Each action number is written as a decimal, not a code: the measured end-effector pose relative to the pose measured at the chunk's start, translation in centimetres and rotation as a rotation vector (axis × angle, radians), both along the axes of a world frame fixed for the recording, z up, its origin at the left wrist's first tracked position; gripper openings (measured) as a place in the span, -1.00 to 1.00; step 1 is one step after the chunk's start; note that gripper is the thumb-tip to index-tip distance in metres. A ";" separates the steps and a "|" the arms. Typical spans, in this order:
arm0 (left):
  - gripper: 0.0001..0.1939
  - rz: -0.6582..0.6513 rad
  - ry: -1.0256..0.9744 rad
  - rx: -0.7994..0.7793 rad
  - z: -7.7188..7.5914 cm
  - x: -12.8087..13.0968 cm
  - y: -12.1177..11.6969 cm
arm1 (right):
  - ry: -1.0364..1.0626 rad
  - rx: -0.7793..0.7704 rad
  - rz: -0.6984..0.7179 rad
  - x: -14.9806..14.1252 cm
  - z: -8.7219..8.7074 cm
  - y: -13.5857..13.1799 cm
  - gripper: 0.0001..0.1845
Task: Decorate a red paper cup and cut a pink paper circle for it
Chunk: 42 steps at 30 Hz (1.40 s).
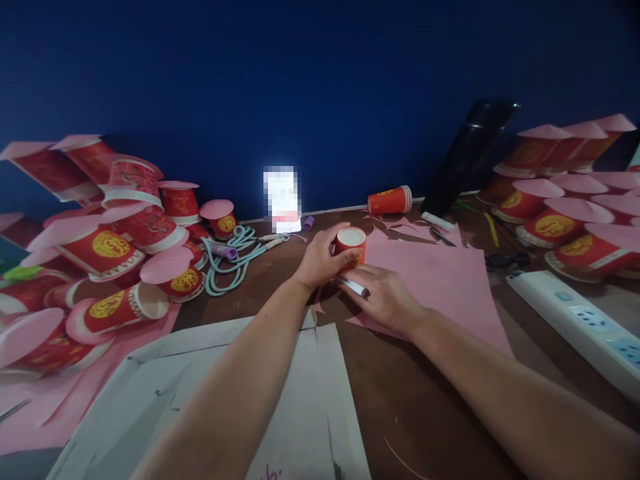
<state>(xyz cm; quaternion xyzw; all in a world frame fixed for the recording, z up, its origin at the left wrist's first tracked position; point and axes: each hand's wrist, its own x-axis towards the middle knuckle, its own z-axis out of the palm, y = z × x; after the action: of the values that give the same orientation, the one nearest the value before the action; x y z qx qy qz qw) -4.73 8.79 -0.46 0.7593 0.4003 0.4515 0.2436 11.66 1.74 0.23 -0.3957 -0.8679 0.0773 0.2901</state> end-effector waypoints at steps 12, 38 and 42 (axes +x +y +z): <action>-0.38 -0.009 -0.002 -0.024 0.4 0.0 -0.1 | 0.055 -0.137 -0.072 1.5 0.9 -0.5 -0.80; -0.38 -0.015 -0.029 -0.046 0.2 0.0 -0.1 | 0.404 -0.587 -0.349 4.1 1.4 1.7 -0.84; -0.40 -0.014 -0.029 -0.045 0.2 0.1 -0.2 | 0.397 -0.612 -0.438 4.3 2.0 2.2 -0.78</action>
<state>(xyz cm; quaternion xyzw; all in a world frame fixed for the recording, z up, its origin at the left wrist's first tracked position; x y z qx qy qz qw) -4.64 8.62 -0.29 0.7500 0.4013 0.4516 0.2694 15.93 3.92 2.22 -0.6159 -0.6278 0.3427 0.3304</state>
